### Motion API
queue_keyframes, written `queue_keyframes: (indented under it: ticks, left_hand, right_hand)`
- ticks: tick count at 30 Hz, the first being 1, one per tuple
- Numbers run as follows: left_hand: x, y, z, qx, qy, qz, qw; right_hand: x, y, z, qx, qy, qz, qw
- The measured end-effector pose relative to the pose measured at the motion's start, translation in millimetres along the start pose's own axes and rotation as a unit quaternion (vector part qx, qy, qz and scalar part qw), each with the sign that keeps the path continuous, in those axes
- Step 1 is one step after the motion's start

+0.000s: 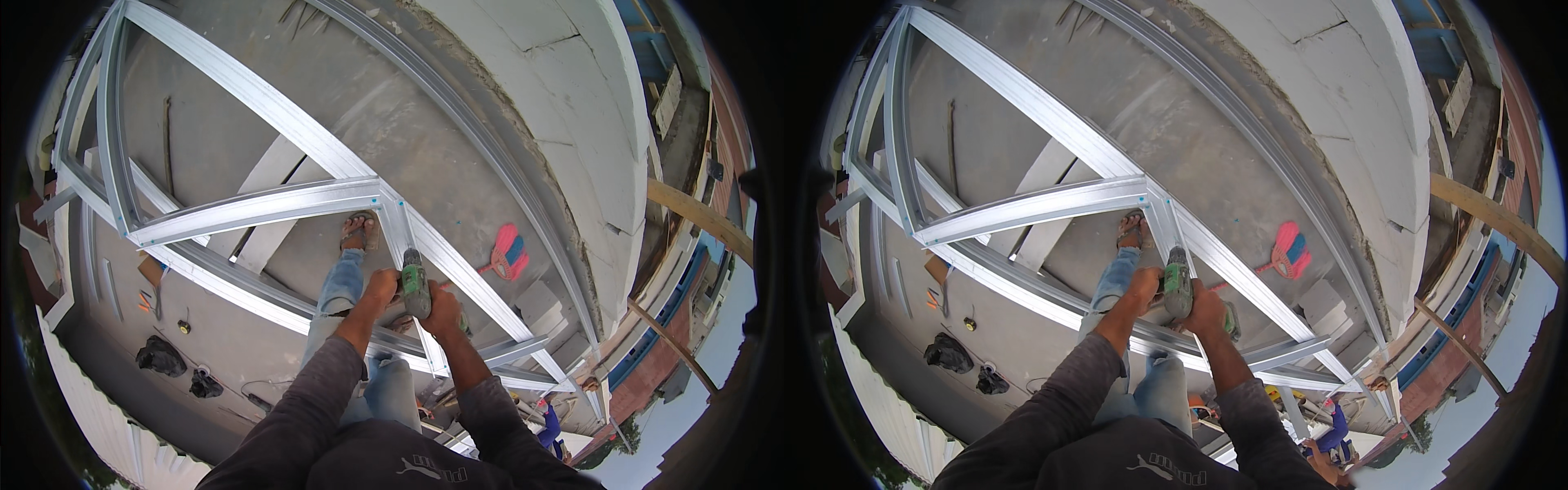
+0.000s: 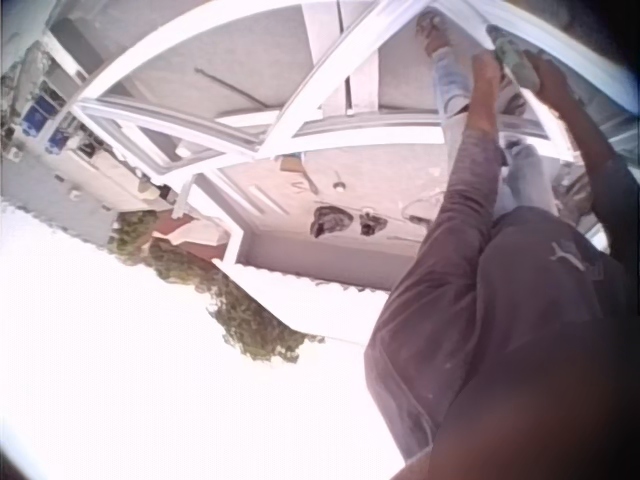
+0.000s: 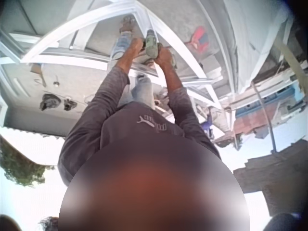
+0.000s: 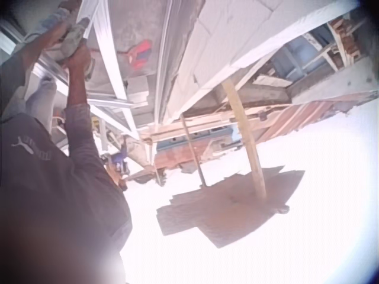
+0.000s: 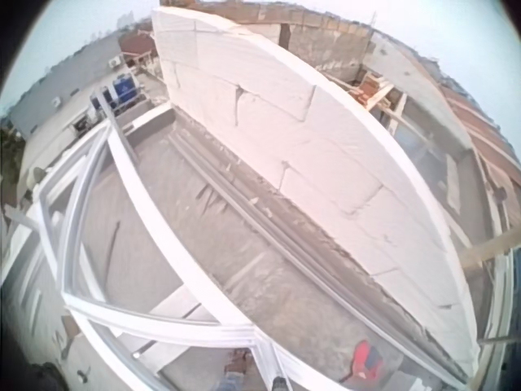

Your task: The person assembles a metal frame structure on a rooftop using a cordless drill to fasten screws into aluminum profiles. They cut a profile with an angle grinder, then continue drilling to join the frame pieces.

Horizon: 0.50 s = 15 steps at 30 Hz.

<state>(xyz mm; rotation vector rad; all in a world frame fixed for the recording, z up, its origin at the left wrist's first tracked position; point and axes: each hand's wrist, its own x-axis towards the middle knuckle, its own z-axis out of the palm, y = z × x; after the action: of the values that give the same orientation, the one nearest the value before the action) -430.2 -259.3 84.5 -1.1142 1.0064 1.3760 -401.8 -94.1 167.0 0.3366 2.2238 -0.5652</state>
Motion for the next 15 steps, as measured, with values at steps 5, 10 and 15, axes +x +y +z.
queue_keyframes:
  ticks: [5,10,15]
  left_hand:
    - [-8,20,10,0.073,-0.044,-0.048,0.995]
    - [-15,32,30,0.007,-0.100,-0.075,0.992]
    - [0,37,31,-0.042,-0.116,-0.061,0.990]
  right_hand:
    - [13,0,-13,-0.004,-0.010,-0.001,1.000]
    - [21,-5,-23,-0.011,-0.047,0.022,0.999]
    - [35,0,-24,-0.031,-0.083,0.011,0.996]
